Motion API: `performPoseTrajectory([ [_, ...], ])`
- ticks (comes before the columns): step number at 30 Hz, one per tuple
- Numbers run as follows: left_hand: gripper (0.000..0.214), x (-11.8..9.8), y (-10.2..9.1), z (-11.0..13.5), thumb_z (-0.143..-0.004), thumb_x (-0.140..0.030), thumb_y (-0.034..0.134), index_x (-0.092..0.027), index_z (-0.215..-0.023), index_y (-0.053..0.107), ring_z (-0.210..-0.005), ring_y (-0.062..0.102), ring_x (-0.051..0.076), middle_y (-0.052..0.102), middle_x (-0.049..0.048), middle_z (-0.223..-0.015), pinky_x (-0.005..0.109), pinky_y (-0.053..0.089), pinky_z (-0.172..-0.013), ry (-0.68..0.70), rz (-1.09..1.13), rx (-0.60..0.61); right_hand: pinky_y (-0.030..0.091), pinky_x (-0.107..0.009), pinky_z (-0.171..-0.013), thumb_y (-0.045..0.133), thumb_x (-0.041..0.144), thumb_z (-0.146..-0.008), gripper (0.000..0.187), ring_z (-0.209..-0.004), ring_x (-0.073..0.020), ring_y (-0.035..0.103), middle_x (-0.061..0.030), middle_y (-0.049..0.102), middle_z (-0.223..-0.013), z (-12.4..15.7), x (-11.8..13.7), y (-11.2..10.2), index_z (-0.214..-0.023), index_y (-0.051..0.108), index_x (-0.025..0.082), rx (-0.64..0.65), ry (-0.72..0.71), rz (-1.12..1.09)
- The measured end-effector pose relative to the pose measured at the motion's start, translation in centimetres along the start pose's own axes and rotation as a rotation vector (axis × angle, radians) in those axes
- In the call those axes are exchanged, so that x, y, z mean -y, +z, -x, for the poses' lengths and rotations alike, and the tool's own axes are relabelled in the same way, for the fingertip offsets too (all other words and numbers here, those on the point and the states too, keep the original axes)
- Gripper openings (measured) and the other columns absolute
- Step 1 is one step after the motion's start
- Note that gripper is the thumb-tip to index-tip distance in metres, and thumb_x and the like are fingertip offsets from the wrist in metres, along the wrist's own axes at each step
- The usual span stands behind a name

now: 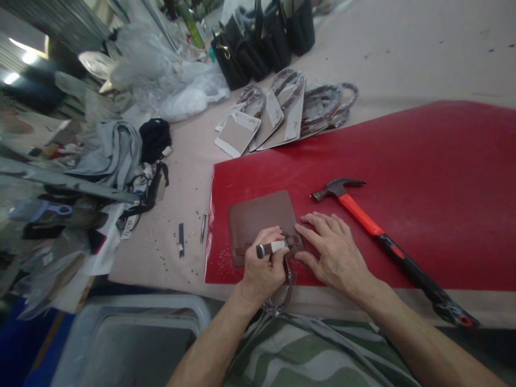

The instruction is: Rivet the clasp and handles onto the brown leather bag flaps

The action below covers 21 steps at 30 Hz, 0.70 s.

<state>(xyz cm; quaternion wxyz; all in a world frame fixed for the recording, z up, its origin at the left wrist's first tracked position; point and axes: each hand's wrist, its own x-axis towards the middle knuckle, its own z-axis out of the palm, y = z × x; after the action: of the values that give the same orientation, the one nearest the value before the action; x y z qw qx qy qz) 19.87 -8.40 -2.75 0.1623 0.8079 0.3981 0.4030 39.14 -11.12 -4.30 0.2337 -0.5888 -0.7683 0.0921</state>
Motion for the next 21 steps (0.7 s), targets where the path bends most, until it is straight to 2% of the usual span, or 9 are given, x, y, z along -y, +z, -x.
performPoseTrajectory([
  [8,0.014,0.6,0.2,-0.4,-0.089,-0.012,0.061,-0.020,-0.099,0.063,-0.104,0.071,0.021,0.072,0.0084,-0.104,0.038,0.060,-0.094,0.001,0.082,0.048,0.036,-0.057,-0.111,0.067,0.038,-0.090,0.045,-0.130,-0.0356,0.047,-0.0139,0.058,-0.139,0.0,0.0,-0.1,-0.131,0.064,0.019,0.012,-0.005,0.003],
  [15,0.015,0.6,0.3,-0.4,-0.088,-0.012,0.061,-0.020,-0.100,0.066,-0.105,0.072,0.021,0.074,0.0084,-0.108,0.036,0.061,-0.094,-0.053,0.117,0.084,0.037,-0.058,-0.109,0.066,0.040,-0.090,0.046,-0.129,-0.0363,0.048,-0.0153,0.058,-0.138,-0.1,0.0,0.1,-0.130,0.064,0.018,-0.001,-0.023,0.003],
  [18,0.017,0.5,0.5,-0.4,-0.087,-0.010,0.061,-0.021,-0.099,0.066,-0.103,0.073,0.021,0.075,0.0075,-0.107,0.037,0.061,-0.095,-0.046,0.121,0.075,0.040,-0.058,-0.106,0.063,0.040,-0.091,0.042,-0.126,-0.0361,0.051,-0.0154,0.060,-0.136,-0.1,-0.2,0.2,-0.128,0.065,0.019,-0.025,-0.044,-0.037],
  [21,0.018,0.6,0.7,-0.4,-0.086,-0.009,0.061,-0.021,-0.099,0.066,-0.103,0.074,0.021,0.076,0.0070,-0.105,0.038,0.061,-0.095,-0.049,0.134,0.042,0.046,-0.055,-0.102,0.059,0.038,-0.093,0.037,-0.122,-0.0343,0.055,-0.0159,0.061,-0.133,0.3,-1.3,-0.5,-0.124,0.066,0.018,-0.094,-0.065,-0.094],
])
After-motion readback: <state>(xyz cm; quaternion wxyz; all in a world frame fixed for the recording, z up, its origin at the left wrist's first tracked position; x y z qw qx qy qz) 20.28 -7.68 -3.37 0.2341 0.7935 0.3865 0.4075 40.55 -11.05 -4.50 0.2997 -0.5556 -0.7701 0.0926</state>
